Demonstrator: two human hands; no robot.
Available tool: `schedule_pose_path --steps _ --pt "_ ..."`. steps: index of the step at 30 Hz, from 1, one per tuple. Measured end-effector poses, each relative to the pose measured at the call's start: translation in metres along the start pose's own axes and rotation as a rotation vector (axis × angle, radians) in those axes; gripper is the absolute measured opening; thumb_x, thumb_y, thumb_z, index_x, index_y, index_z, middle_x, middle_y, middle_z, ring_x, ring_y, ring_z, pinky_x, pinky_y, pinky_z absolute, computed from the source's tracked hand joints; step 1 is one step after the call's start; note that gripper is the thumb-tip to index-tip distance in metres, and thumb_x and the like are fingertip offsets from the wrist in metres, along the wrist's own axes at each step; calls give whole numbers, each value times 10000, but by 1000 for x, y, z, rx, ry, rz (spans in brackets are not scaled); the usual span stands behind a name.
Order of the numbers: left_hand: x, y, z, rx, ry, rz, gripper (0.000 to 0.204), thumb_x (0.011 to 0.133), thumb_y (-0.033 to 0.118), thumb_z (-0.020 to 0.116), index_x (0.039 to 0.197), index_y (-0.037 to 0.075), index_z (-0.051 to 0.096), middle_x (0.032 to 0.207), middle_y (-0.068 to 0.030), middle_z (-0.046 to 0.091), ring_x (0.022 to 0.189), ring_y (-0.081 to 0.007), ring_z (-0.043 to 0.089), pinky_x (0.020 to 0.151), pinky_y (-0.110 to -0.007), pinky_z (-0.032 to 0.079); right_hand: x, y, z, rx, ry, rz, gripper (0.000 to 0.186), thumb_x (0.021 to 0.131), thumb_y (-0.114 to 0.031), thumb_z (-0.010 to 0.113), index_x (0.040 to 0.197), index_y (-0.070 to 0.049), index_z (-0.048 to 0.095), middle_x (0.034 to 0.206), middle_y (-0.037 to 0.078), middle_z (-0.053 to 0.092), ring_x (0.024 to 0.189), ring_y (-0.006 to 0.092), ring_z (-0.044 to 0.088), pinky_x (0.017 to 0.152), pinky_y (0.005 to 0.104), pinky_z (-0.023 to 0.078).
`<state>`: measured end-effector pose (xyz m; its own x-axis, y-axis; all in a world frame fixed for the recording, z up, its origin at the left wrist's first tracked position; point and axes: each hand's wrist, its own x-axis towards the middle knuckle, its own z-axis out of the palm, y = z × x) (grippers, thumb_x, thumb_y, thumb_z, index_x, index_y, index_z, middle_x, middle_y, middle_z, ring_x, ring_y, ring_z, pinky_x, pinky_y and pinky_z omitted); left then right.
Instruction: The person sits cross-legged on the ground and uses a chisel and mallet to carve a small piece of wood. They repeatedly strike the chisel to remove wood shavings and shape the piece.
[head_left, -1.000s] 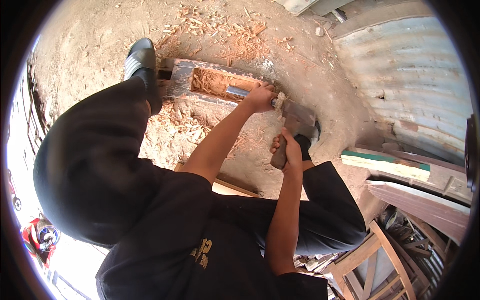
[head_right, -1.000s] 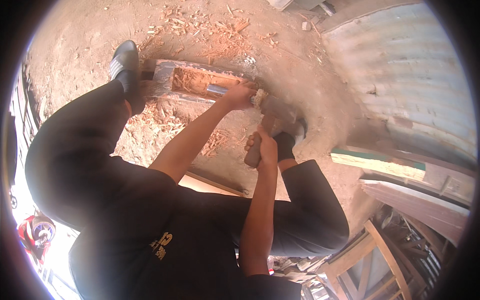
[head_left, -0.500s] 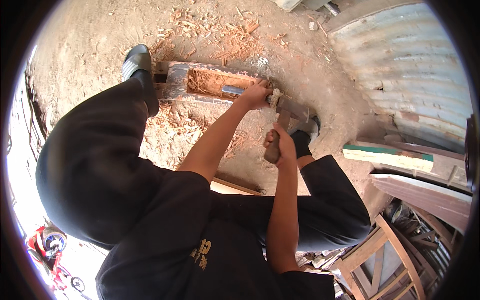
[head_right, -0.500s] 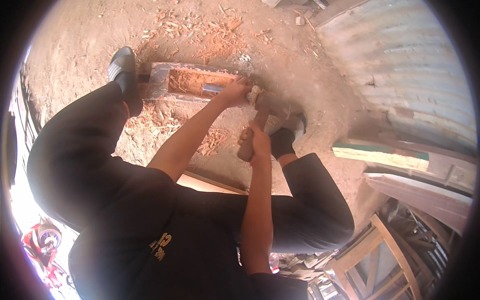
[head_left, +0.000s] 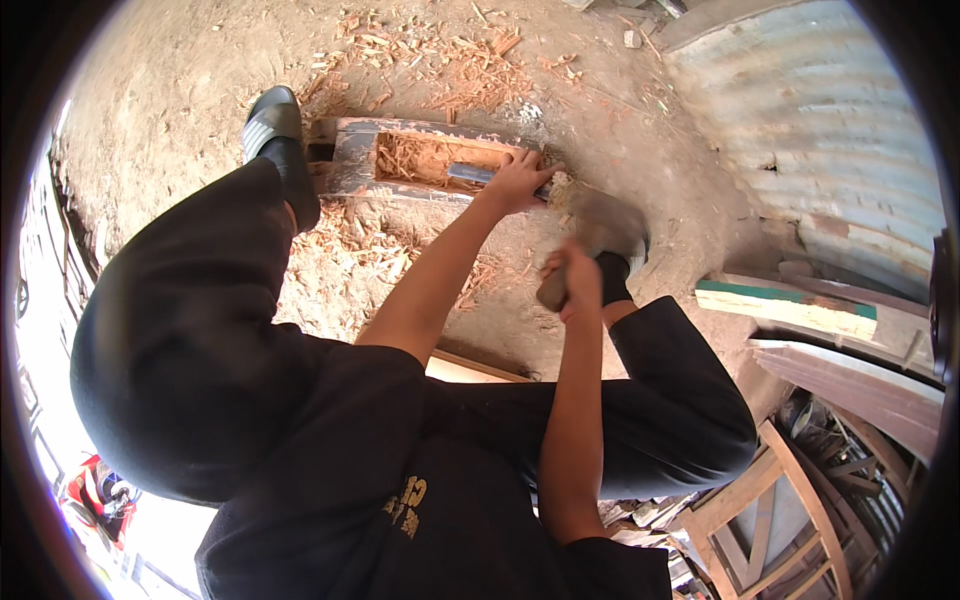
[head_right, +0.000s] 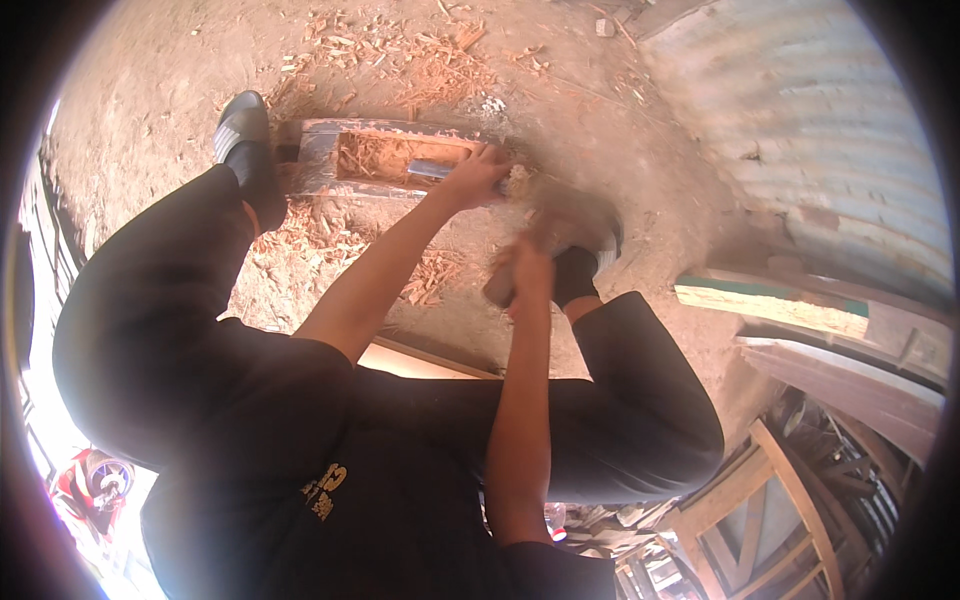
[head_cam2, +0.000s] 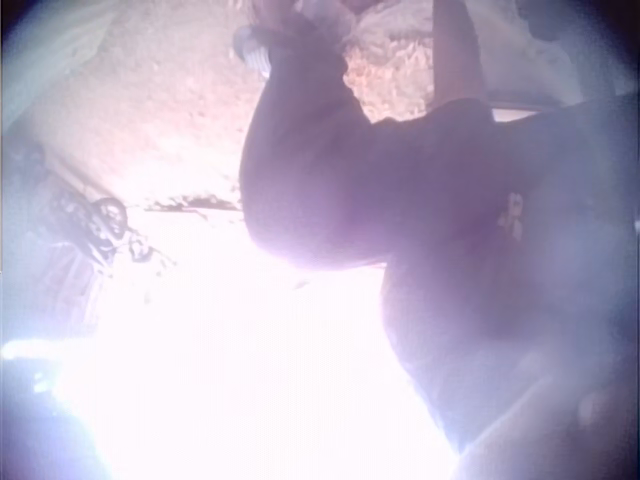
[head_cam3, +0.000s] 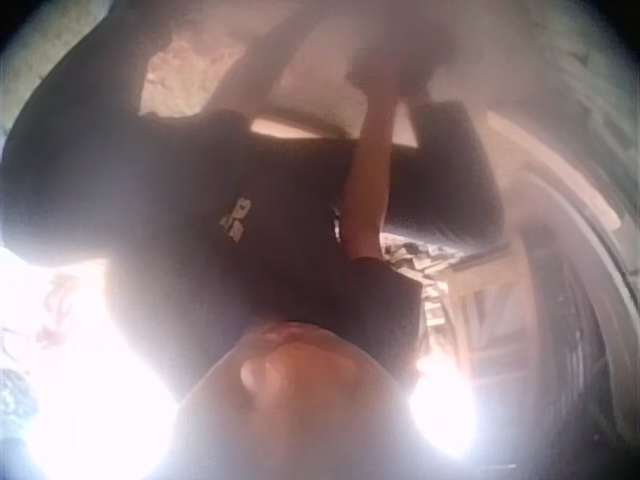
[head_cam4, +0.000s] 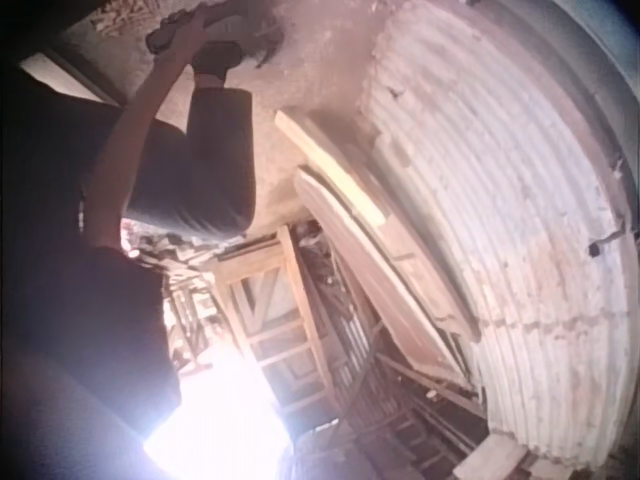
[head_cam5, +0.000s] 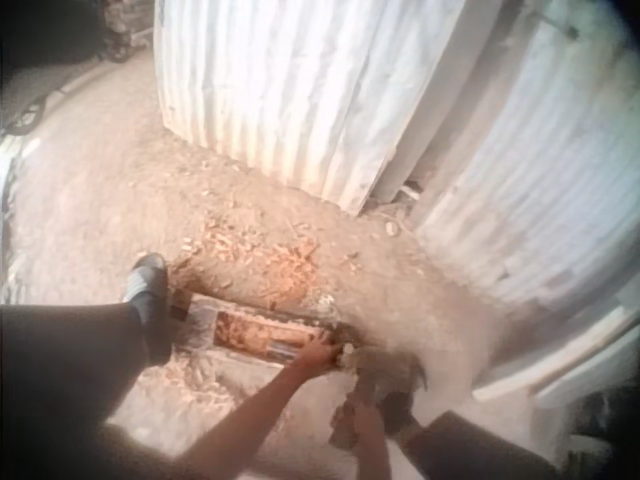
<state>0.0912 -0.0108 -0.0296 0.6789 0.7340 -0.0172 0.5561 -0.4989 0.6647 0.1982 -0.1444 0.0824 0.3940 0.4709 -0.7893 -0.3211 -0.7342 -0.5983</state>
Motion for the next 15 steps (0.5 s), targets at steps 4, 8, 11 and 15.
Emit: schedule_pose_path --steps 4,8,11,15 --pt "-10 -1 -2 42 117 -10 780 662 411 733 1328 200 386 1122 -118 453 1105 -299 404 882 -474 340 -25 -33 9 408 -184 245 142 862 -176 560 850 -64 474 653 47 489 526 135 490 468 275 432" --pt "-13 -8 1 77 111 29 700 665 415 721 1258 175 439 1124 -103 454 1099 -300 404 892 -471 335 -26 -43 -17 607 -131 155 168 875 -192 557 863 -58 456 666 46 477 550 128 484 475 261 429" --pt "-14 -10 -1 41 95 72 667 668 391 723 1238 184 448 1132 -100 453 1107 -304 400 899 -477 332 -17 -60 -41 816 76 32 198 886 -235 549 842 -66 454 657 30 459 557 125 480 487 260 429" --pt "-13 -6 -1 22 100 101 653 672 368 726 1239 201 448 1137 -100 453 1119 -309 395 901 -486 329 -2 -36 -13 308 459 -33 179 885 -214 511 794 -59 507 646 40 498 552 142 514 497 269 436"
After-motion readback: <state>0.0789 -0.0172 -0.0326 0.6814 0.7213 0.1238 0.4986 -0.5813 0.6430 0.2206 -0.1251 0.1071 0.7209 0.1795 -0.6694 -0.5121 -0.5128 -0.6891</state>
